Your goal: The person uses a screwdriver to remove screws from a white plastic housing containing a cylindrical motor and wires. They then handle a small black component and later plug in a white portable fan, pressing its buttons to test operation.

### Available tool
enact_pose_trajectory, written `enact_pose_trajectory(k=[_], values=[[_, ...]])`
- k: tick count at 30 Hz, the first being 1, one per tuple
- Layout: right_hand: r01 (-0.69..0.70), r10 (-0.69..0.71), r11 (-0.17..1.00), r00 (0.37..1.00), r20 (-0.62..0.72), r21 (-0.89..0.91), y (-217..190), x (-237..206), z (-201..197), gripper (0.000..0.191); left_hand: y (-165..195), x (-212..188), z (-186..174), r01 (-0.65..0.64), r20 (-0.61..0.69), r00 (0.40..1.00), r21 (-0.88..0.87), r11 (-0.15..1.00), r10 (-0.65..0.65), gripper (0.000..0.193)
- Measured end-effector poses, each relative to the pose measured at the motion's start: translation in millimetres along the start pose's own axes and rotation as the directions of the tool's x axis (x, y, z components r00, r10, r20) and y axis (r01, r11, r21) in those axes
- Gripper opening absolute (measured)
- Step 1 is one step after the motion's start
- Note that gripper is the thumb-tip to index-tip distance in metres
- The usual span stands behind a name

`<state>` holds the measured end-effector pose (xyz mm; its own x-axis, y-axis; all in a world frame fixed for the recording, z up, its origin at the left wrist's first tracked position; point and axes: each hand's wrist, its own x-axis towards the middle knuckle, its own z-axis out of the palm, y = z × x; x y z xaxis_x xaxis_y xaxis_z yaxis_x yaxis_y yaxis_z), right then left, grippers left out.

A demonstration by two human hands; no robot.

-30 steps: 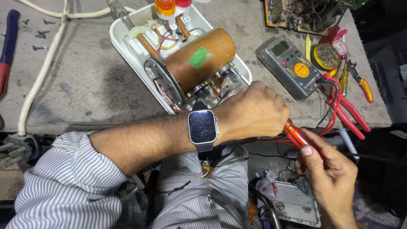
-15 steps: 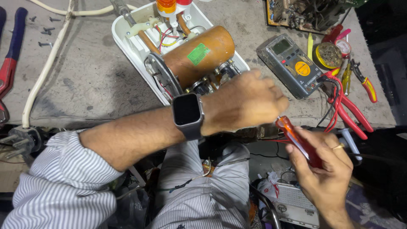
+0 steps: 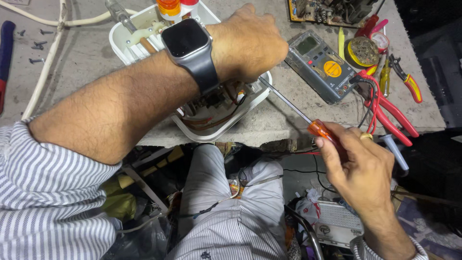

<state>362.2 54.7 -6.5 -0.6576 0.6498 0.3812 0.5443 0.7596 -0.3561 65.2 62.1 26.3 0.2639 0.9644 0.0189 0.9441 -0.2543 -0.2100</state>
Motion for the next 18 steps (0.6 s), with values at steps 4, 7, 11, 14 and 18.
enact_pose_trajectory(k=[4, 7, 11, 14, 18], values=[[0.23, -0.266, 0.95, 0.949, -0.168, -0.21, -1.1, 2.1, 7.2, 0.033, 10.0, 6.2, -5.3, 0.05, 0.088, 0.995, 0.057, 0.997, -0.055, 0.018], [0.107, -0.13, 0.963, 0.988, -0.079, -0.246, -0.5, 6.4, 7.6, 0.046, 13.0, 13.0, -2.3, 0.062, 0.132, 0.988, 0.101, 0.993, -0.075, 0.021], [0.027, 0.016, 0.914, 0.995, 0.102, -0.404, -7.6, 14.1, 6.0, 0.04, 8.3, 23.6, 8.4, 0.055, 0.088, 0.994, 0.076, 0.996, -0.062, 0.022], [0.095, -0.03, 0.887, 0.988, 0.148, -0.453, -16.3, 25.1, 9.9, 0.036, 4.1, 42.2, 15.9, 0.108, 0.208, 0.972, 0.006, 0.994, -0.107, 0.034], [0.154, -0.059, 0.834, 0.98, 0.191, -0.53, -18.7, 39.0, 21.9, 0.03, 7.6, 63.8, 36.4, 0.116, 0.155, 0.98, 0.057, 0.992, -0.124, 0.025]])
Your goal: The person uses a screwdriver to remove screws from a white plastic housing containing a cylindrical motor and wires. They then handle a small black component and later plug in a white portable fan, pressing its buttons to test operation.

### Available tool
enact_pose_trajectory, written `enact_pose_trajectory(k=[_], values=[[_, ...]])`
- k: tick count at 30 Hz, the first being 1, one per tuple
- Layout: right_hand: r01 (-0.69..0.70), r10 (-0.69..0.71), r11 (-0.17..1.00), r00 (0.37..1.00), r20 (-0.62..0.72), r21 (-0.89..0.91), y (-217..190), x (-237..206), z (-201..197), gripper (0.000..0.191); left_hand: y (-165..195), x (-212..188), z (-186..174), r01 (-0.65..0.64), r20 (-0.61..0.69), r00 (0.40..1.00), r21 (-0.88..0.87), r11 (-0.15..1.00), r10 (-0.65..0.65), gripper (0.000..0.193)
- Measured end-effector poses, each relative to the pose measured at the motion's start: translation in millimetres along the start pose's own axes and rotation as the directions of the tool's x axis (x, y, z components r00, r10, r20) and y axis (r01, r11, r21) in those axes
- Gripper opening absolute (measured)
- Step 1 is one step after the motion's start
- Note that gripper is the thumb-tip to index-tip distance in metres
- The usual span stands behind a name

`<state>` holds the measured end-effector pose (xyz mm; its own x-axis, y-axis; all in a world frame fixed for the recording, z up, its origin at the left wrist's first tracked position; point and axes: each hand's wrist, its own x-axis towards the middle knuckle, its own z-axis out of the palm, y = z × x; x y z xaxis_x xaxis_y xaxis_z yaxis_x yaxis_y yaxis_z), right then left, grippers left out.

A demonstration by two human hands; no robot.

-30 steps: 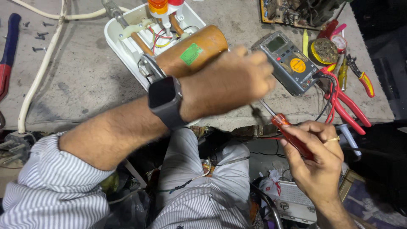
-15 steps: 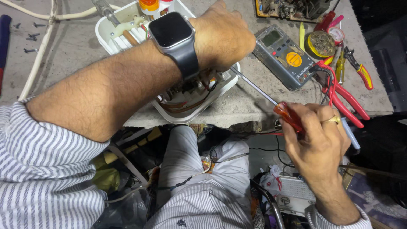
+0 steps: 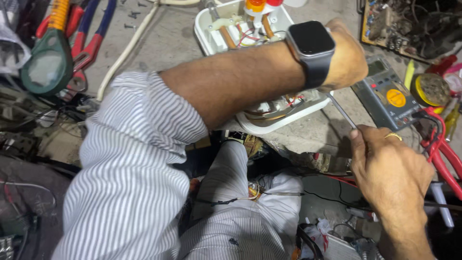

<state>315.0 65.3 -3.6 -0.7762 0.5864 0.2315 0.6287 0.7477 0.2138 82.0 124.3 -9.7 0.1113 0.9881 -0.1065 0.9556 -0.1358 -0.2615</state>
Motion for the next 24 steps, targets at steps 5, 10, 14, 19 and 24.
enact_pose_trajectory(k=[5, 10, 14, 19, 24], values=[[0.091, -0.09, 0.996, 0.949, -0.303, -0.011, 6.0, 0.0, 20.5, 0.015, 6.4, 30.5, 16.7, -0.035, 0.015, 0.999, 0.332, 0.942, 0.032, 0.023], [0.087, -0.065, 0.995, 0.918, -0.391, 0.039, 17.9, -8.1, 44.9, 0.015, -2.0, 40.4, 24.0, -0.014, -0.07, 0.997, 0.18, 0.983, 0.027, 0.021], [-0.063, 0.217, 0.819, 0.954, -0.206, 0.57, 35.8, -35.4, 61.1, 0.021, -13.6, 50.0, 13.8, 0.01, -0.184, 0.983, 0.06, 0.998, 0.001, 0.02], [0.051, 0.333, -0.027, 0.942, -0.039, 0.998, 26.0, -56.0, 93.8, 0.014, -24.0, 81.3, 11.3, 0.031, -0.306, 0.951, -0.076, 0.997, -0.052, 0.022], [-0.25, 0.108, -0.586, 0.919, 0.38, 0.771, -30.9, -110.1, 137.3, 0.012, -20.1, 113.4, 36.1, -0.003, -0.21, 0.978, 0.028, 1.0, 0.009, 0.022]])
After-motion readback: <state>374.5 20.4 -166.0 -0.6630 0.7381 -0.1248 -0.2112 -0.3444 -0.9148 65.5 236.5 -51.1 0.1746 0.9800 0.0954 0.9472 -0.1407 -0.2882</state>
